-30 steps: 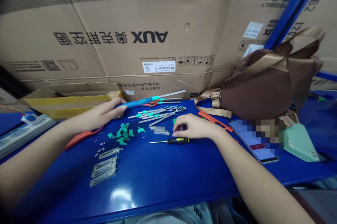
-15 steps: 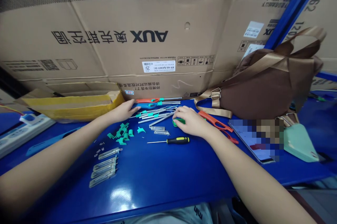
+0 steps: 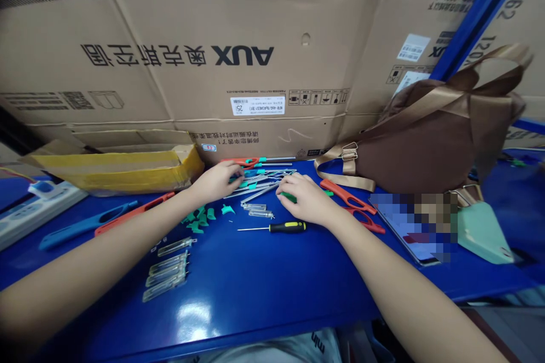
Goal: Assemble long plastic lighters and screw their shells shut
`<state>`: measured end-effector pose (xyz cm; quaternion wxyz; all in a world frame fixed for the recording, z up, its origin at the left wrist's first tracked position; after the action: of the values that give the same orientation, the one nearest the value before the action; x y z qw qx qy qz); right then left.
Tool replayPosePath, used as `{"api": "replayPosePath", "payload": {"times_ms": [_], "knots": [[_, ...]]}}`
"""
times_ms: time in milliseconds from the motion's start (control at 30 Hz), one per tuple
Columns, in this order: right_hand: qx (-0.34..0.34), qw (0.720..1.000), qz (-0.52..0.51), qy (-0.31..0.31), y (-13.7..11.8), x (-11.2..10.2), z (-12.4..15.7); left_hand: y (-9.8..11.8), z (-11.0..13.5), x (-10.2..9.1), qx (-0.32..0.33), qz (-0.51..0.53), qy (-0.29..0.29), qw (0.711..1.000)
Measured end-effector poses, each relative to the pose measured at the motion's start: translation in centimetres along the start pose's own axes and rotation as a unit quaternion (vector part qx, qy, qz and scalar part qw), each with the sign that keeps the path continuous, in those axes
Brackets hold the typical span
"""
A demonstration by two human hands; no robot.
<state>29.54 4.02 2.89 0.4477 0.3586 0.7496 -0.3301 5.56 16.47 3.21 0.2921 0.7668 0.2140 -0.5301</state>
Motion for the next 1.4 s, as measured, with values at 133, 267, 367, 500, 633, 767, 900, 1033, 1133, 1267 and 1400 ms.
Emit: {"api": "replayPosePath", "payload": {"times_ms": [133,267,367,500,633,767,900,1033,1133,1267,1400], "knots": [[0.024,1.000,0.012,-0.002,0.2,0.0,0.0,0.6,0.2,0.8,0.025,0.015,-0.017,0.999],[0.039,0.999,0.020,-0.017,0.2,0.0,0.0,0.4,0.5,1.4,0.033,0.035,-0.022,0.999],[0.057,0.997,0.029,-0.035,0.5,-0.3,0.0,0.2,0.8,1.7,0.035,0.054,-0.027,0.998],[0.095,0.993,0.049,-0.052,1.7,-1.5,0.5,0.1,0.9,2.0,0.064,0.079,-0.055,0.993],[0.110,0.987,0.061,-0.096,2.9,-2.6,1.3,0.3,0.7,1.9,0.095,0.088,-0.077,0.989],[0.116,0.983,0.066,-0.122,3.4,-2.5,1.6,0.4,0.6,1.7,0.117,0.091,-0.090,0.985],[0.117,0.983,0.075,-0.117,3.5,-1.8,1.2,0.4,0.6,1.9,0.127,0.087,-0.090,0.984],[0.095,0.989,0.064,-0.094,3.5,-1.6,0.7,0.6,0.7,2.1,0.118,0.077,-0.082,0.987],[0.077,0.994,0.057,-0.054,2.9,-2.3,0.5,1.3,1.1,1.5,0.105,0.085,-0.057,0.989],[0.043,0.997,0.063,-0.010,0.0,-3.0,0.4,3.5,2.6,-0.3,0.085,0.129,-0.007,0.988],[-0.006,0.990,0.130,-0.059,-4.3,-2.3,0.5,6.0,5.6,-1.9,0.068,0.236,-0.011,0.969]]}}
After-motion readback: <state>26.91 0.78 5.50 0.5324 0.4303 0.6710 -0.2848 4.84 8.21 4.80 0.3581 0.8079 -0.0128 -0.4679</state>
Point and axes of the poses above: each hand's wrist, its own z-axis away from the middle knuckle, its own x-axis out of the palm, y = z × x, the point moved 2 cm from there along -z, towards the middle knuckle, and after that the axes turned 4 degrees about z, right-handed, at the moved point
